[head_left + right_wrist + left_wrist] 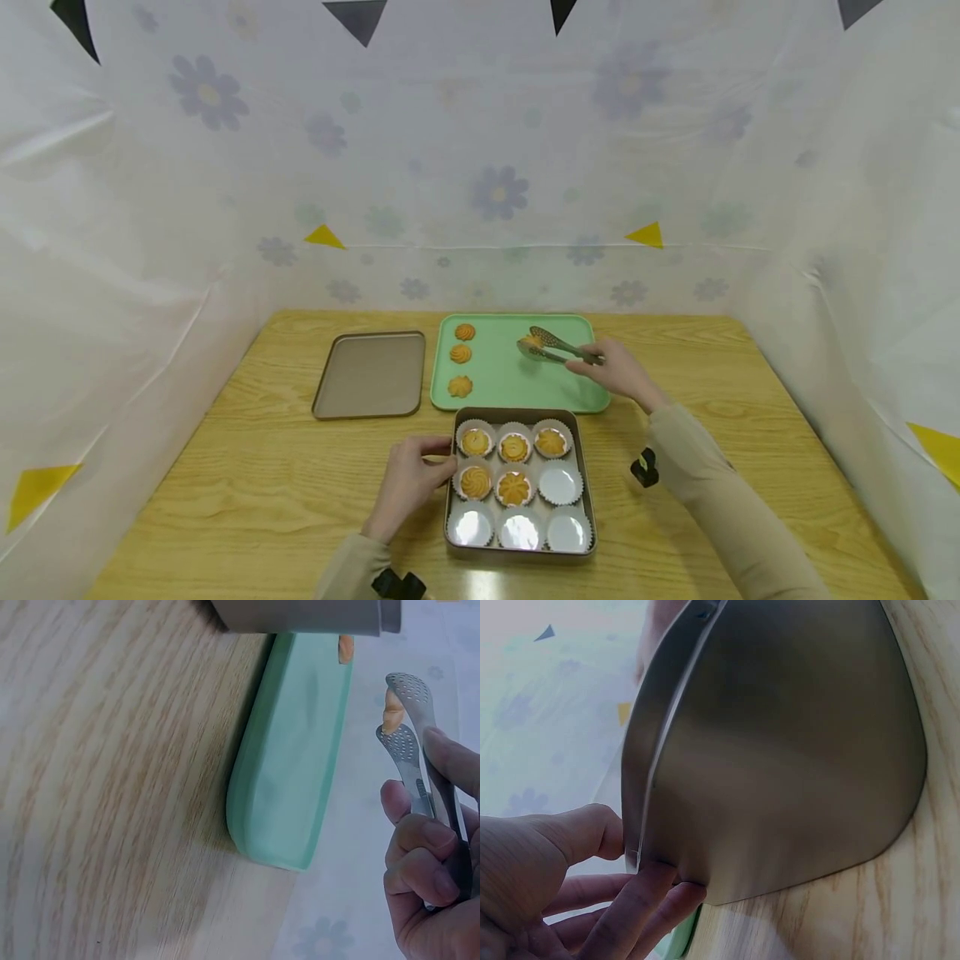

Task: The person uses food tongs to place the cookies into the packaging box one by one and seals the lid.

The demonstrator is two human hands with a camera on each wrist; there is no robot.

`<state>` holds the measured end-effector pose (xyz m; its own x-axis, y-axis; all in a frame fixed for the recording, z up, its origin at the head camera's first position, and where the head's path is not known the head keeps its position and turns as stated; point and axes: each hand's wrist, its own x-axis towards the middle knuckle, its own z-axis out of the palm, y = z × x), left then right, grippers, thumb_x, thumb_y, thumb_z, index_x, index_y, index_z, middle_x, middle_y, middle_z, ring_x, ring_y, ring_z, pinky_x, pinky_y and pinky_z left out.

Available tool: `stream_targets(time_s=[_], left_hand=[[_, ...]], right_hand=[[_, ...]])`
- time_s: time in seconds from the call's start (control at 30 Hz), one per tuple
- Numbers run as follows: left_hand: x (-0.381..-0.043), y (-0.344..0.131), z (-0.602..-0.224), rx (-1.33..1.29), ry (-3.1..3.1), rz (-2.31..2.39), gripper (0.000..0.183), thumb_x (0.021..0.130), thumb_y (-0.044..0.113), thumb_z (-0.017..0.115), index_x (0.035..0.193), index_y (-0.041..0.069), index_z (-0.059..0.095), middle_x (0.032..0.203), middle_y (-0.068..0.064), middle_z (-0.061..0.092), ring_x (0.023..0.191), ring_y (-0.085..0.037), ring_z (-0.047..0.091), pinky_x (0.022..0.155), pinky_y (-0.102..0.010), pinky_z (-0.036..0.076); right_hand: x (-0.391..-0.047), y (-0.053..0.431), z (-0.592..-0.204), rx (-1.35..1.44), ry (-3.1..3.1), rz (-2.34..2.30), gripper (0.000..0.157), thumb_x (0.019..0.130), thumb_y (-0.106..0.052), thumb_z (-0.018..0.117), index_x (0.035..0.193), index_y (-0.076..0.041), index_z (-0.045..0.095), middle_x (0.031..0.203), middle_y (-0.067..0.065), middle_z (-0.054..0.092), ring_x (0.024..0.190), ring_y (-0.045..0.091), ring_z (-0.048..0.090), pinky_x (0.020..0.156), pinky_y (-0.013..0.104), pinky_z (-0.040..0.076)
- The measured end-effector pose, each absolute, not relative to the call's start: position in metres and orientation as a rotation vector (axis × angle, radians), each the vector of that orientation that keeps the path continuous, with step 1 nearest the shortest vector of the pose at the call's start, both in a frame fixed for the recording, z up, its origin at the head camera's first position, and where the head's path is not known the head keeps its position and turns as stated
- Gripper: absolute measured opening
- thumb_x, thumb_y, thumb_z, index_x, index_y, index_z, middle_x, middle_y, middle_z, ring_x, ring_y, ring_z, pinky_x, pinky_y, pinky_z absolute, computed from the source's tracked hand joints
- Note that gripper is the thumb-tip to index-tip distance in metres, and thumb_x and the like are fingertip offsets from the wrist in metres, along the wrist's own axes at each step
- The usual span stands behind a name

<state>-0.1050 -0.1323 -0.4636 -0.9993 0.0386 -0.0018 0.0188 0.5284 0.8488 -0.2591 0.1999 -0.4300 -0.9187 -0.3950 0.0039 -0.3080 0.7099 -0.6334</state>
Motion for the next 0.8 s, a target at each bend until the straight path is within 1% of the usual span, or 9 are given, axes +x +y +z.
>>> stream_targets(time_s=[0.03, 0.1, 0.2, 0.27, 0.4, 0.53, 0.6, 0.7, 0.8], left_hand=[[-0.105, -0.132, -0.464, 0.05, 2.728, 1.515, 0.035, 0.082, 0.008, 0.071, 0.114, -0.005, 0.072, 0.105, -0.021, 0.076, 0.07, -0.012, 0.07, 0.056, -0.021, 0.055], [-0.105, -0.132, -0.464, 0.049, 2.729, 1.513, 0.035, 0.082, 0.008, 0.071, 0.114, -0.005, 0.072, 0.105, -0.021, 0.076, 0.07, -0.012, 0.07, 0.055, -0.021, 0.055], [-0.106, -0.132, -0.464, 0.049, 2.734, 1.509, 0.035, 0.082, 0.008, 0.071, 0.114, -0.005, 0.072, 0.105, -0.021, 0.076, 0.07, -0.012, 0.069, 0.055, -0.021, 0.054], [-0.106, -0.132, -0.464, 0.049, 2.735, 1.51, 0.035, 0.082, 0.008, 0.071, 0.114, -0.005, 0.072, 0.104, -0.021, 0.077, 0.07, -0.011, 0.069, 0.054, -0.021, 0.054], [-0.105, -0.132, -0.464, 0.049, 2.733, 1.516, 0.035, 0.082, 0.009, 0.071, 0.114, -0.005, 0.073, 0.104, -0.021, 0.077, 0.07, -0.012, 0.069, 0.054, -0.021, 0.054], [-0.105, -0.132, -0.463, 0.05, 2.733, 1.517, 0.035, 0.082, 0.008, 0.071, 0.114, -0.005, 0.072, 0.105, -0.022, 0.076, 0.07, -0.012, 0.069, 0.055, -0.021, 0.054], [-0.105, -0.132, -0.463, 0.049, 2.731, 1.518, 0.035, 0.082, 0.008, 0.071, 0.114, -0.006, 0.072, 0.105, -0.022, 0.076, 0.07, -0.012, 0.07, 0.055, -0.021, 0.054], [-0.105, -0.132, -0.463, 0.048, 2.73, 1.518, 0.036, 0.082, 0.008, 0.071, 0.114, -0.006, 0.072, 0.105, -0.022, 0.076, 0.07, -0.012, 0.07, 0.055, -0.021, 0.055], [-0.105, -0.132, -0.463, 0.048, 2.729, 1.52, 0.036, 0.082, 0.008, 0.071, 0.114, -0.006, 0.072, 0.105, -0.022, 0.076, 0.07, -0.012, 0.07, 0.055, -0.021, 0.055]], right_hand=[[-0.257, 0.201, -0.43, -0.574, 2.781, -0.998, 0.044, 0.098, -0.029, 0.065, 0.123, 0.007, 0.067, 0.085, 0.019, 0.066, 0.058, 0.013, 0.033, 0.057, 0.028, 0.035], [-0.253, 0.204, -0.43, -0.581, 2.791, -0.994, 0.05, 0.097, -0.031, 0.065, 0.13, 0.008, 0.062, 0.1, 0.023, 0.07, 0.063, 0.014, 0.042, 0.061, 0.029, 0.04], [-0.248, 0.208, -0.429, -0.608, 2.801, -0.998, 0.053, 0.097, -0.031, 0.066, 0.132, 0.009, 0.06, 0.112, 0.024, 0.07, 0.07, 0.014, 0.048, 0.065, 0.03, 0.043], [-0.244, 0.21, -0.429, -0.621, 2.796, -1.005, 0.053, 0.096, -0.031, 0.066, 0.132, 0.009, 0.06, 0.109, 0.022, 0.071, 0.066, 0.012, 0.046, 0.063, 0.029, 0.043], [-0.238, 0.214, -0.427, -0.614, 2.772, -1.028, 0.054, 0.096, -0.031, 0.067, 0.133, 0.007, 0.06, 0.098, 0.017, 0.072, 0.053, 0.009, 0.033, 0.053, 0.027, 0.037], [-0.231, 0.217, -0.424, -0.618, 2.764, -1.026, 0.054, 0.096, -0.033, 0.066, 0.133, 0.006, 0.06, 0.093, 0.016, 0.072, 0.049, 0.005, 0.027, 0.05, 0.025, 0.035], [-0.227, 0.219, -0.422, -0.631, 2.764, -1.018, 0.054, 0.096, -0.033, 0.066, 0.133, 0.006, 0.061, 0.093, 0.016, 0.072, 0.049, 0.005, 0.028, 0.052, 0.026, 0.035], [-0.221, 0.222, -0.419, -0.674, 2.768, -1.011, 0.052, 0.096, -0.032, 0.066, 0.132, 0.006, 0.062, 0.091, 0.012, 0.073, 0.053, 0.005, 0.033, 0.057, 0.025, 0.037], [-0.216, 0.225, -0.417, -0.708, 2.755, -1.018, 0.048, 0.096, -0.029, 0.067, 0.129, 0.005, 0.064, 0.087, 0.011, 0.071, 0.056, 0.005, 0.037, 0.056, 0.025, 0.038]])
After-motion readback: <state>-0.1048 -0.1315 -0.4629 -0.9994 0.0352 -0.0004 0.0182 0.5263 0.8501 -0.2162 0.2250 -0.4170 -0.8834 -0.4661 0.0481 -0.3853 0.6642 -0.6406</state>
